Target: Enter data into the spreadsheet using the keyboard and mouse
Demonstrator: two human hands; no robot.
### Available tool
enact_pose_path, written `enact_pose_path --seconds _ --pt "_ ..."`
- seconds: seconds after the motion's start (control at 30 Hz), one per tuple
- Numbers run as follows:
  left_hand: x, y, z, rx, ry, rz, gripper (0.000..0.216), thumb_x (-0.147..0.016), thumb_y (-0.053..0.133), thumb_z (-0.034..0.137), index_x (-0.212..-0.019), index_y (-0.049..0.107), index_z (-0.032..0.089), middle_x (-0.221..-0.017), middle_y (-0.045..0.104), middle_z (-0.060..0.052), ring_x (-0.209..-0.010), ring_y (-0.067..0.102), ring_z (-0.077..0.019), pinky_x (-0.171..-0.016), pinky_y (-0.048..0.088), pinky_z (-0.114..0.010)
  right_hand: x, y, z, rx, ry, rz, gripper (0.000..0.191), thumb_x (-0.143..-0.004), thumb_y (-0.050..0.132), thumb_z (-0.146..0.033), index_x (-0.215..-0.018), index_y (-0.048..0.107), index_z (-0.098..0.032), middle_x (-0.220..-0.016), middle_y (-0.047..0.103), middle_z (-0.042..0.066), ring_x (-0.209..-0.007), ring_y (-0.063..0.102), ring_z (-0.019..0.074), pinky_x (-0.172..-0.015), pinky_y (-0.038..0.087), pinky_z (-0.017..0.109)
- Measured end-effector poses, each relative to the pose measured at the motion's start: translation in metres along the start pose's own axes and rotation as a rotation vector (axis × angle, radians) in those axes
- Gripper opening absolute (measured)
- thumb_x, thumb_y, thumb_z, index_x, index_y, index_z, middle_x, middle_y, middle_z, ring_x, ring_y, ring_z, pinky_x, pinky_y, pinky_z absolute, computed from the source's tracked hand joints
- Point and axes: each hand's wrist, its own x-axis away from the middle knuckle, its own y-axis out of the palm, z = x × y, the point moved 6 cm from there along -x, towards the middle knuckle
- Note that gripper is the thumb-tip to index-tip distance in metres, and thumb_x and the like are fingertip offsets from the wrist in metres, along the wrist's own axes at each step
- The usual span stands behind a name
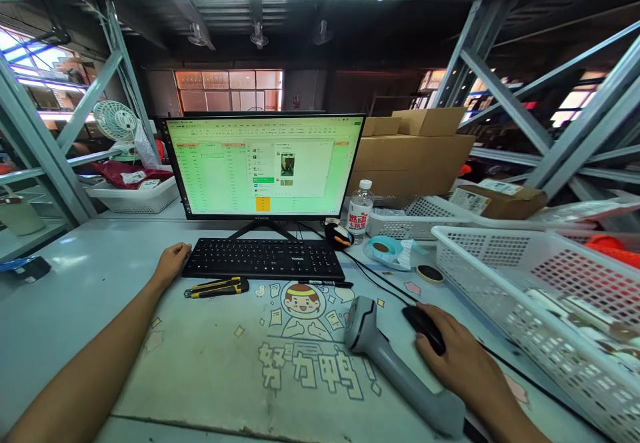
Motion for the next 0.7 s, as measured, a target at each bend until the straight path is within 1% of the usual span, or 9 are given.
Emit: enact_pose_path --seconds 0.13,0.27,0.43,0.6,0.7 --pt "0.001 -0.0004 0.0028 -0.006 -0.005 0.021 0.045 -0.074 0.055 0.064 -0.066 0.059 0.02 -0.06 0.047 0.003 -0.064 0.042 -0.0152 -0.064 0.033 -0.03 -0.0012 0.0026 0.004 -0.016 -0.037 0.029 0.061 -0.084 0.045 -0.064 -0.129 0.062 -0.026 -0.13 0.072 0.012 -0.114 0.073 0.0357 -0.095 0.062 0.054" --pt "0.0016 0.0005 0.0047 -0.012 -0.007 0.022 0.044 -0.073 0.055 0.063 -0.065 0.059 0.02 -0.058 0.045 0.004 -0.063 0.041 -0.0154 -0.064 0.033 -0.03 -0.0013 0.0052 0.0062 -0.018 -0.066 0.029 0.059 -0.086 0.046 -0.063 -0.129 0.062 -0.026 -0.131 0.072 0.011 -0.115 0.072 0.0352 -0.096 0.062 0.055" --pt "0.0034 -0.0004 0.0061 -0.011 -0.003 0.015 0.045 -0.074 0.055 0.065 -0.066 0.059 0.021 -0.058 0.045 0.004 -0.063 0.041 -0.0153 -0.063 0.033 -0.03 -0.0006 0.0032 0.0052 -0.003 -0.069 0.055 0.058 -0.086 0.046 -0.062 -0.129 0.062 -0.027 -0.126 0.074 0.01 -0.11 0.074 0.035 -0.094 0.063 0.055" --pt "0.0028 -0.0006 0.0066 -0.02 -0.003 0.014 0.045 -0.074 0.055 0.064 -0.065 0.059 0.02 -0.058 0.046 0.003 -0.062 0.041 -0.0153 -0.063 0.033 -0.03 -0.0005 0.0021 0.0023 -0.009 -0.099 0.062 0.055 -0.087 0.046 -0.06 -0.129 0.062 -0.029 -0.129 0.073 0.009 -0.112 0.074 0.0344 -0.095 0.063 0.054" --pt "0.0017 0.0001 0.0057 -0.015 -0.003 0.011 0.046 -0.073 0.055 0.065 -0.066 0.06 0.02 -0.059 0.046 0.003 -0.063 0.042 -0.0152 -0.063 0.033 -0.03 0.0002 0.0016 0.0012 0.013 -0.095 0.057 0.054 -0.088 0.045 -0.06 -0.13 0.062 -0.029 -0.129 0.073 0.009 -0.11 0.074 0.034 -0.088 0.065 0.053"
